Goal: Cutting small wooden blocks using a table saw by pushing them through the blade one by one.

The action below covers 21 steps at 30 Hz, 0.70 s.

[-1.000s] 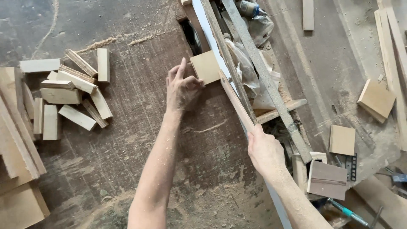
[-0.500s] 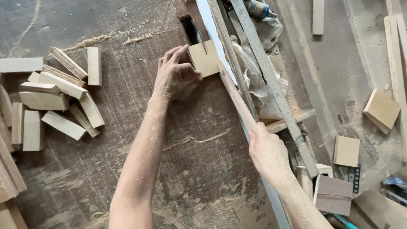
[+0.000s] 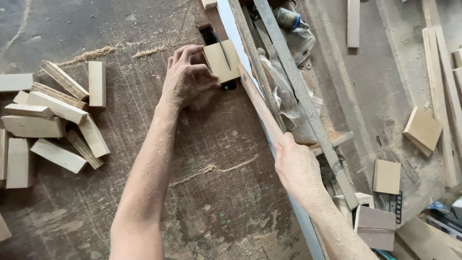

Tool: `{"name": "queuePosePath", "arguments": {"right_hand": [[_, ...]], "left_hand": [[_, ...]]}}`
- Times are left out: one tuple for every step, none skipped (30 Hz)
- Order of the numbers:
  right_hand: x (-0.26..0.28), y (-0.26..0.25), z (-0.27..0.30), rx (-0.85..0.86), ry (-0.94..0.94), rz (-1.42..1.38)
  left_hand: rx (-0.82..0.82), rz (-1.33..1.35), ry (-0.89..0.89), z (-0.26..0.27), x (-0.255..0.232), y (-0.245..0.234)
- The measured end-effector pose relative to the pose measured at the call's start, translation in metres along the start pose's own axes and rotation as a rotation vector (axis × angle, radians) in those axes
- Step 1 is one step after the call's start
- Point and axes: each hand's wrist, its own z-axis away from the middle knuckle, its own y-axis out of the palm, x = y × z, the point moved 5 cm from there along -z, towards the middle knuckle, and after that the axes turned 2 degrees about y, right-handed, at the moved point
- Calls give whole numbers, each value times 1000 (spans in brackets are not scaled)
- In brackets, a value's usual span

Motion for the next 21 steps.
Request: {"name": "queuePosePath", "arguments": {"right_hand": [[1,-1,-1,4,3,2],[2,-1,-2,-1,3,3],[2,0,-3,1,1,8],[2,0,-4,4,0,14],[4,-1,-4,1,1,15],[6,-2,-4,7,5,17],[8,-4,-5,11,6,17],[8,-2,-8,7,5,18],[8,-2,-11,-7,-10,43],[8,-1,-15,-21,-24,68],[11,-2,-18,-26,-26,69],[16,-5,-22,-79,-39,127],[21,-7,-26,-130,-56,185],[26,-11,-33,-133,-60,186],[33,-15,-39,-150,-78,200],[40,-19,-44,-168,-97,213],[45,-24,-54,-163,-107,213],[51,-31,-62,-185,-117,192],[56,-36,-69,-204,-127,167],[57,-33,-87,-197,-137,163],[61,-33,-105,-253,-189,192]], "left_hand": [[4,12,-4,-1,-1,-2],[0,13,-1,-1,-1,-3],[-1,14,-3,-2,0,-3],[-1,16,-5,-3,1,-4],[-4,18,-3,-4,3,-2],[-8,5,5,-4,5,-1],[-14,-10,14,-5,7,-1],[-18,-11,16,-6,10,-1],[-26,-12,18,-7,12,0],[-35,-13,20,-8,15,0],[-39,-14,23,-7,18,1],[-20,1,-42,-7,25,3],[0,13,-110,-4,33,5],[-4,11,-111,-2,31,1],[-4,5,-141,4,31,-5],[-3,-1,-171,10,30,-10],[-4,-8,-180,21,26,-19],[-21,-20,-208,33,22,-28],[-36,-34,-235,45,17,-39],[-33,-44,-243,63,10,-43],[-47,-40,-258,77,4,-49]]}}
